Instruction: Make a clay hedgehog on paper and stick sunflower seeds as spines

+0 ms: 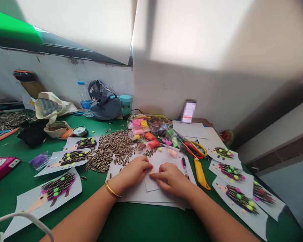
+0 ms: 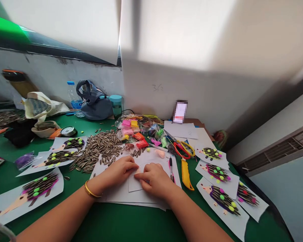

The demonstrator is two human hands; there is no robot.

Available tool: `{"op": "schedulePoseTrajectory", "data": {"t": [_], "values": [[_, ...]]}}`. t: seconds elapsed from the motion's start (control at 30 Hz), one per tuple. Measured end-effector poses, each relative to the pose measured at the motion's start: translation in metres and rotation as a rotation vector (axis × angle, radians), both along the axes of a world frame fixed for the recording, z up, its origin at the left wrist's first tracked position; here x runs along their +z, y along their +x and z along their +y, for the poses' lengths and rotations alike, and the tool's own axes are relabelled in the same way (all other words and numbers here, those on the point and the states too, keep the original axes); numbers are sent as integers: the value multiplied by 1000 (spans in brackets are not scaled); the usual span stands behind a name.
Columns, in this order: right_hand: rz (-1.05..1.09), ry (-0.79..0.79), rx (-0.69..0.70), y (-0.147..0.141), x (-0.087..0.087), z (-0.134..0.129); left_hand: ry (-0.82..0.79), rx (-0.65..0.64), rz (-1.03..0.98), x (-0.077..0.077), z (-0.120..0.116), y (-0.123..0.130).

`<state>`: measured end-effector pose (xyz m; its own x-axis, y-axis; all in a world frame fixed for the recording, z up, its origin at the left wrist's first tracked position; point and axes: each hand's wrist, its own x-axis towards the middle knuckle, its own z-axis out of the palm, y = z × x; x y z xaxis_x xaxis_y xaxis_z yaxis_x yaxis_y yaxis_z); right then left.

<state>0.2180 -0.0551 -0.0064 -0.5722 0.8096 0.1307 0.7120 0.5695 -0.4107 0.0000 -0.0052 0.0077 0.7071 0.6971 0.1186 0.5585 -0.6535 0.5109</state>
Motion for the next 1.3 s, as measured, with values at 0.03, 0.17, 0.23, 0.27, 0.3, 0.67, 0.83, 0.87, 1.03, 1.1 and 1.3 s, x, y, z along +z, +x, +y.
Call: {"op": "schedulePoseTrajectory", "data": {"t": [0.03,0.17,0.23,0.27,0.3,0.67,0.83,0.87,1.03,1.1,1.3], "values": [[2,0,-1,0,0,0,-2,-1,1,0,0,0],[45,0,-12,2,-2,1,8,-1,-5,0,0,0],[44,6,-13,2,-3,2,7,-3,-6,-1,0,0],[32,11,-11,1,-3,2,6,-4,-8,-1,1,0],[18,16,-9,1,-3,1,5,-6,-9,-2,1,0],[51,-19,-16,0,-1,2,2,-17,-17,1,0,-1],[-4,6,-7,-4,0,0,1,-25,-21,1,0,0],[-4,9,-5,-4,0,0,0,-25,-17,1,0,0],[78,-11,-25,5,0,5,19,-16,-11,-2,1,-1],[100,-20,-24,10,1,6,19,-10,-10,-2,1,-1],[64,-8,1,11,1,4,4,-11,-8,0,1,-1]]}}
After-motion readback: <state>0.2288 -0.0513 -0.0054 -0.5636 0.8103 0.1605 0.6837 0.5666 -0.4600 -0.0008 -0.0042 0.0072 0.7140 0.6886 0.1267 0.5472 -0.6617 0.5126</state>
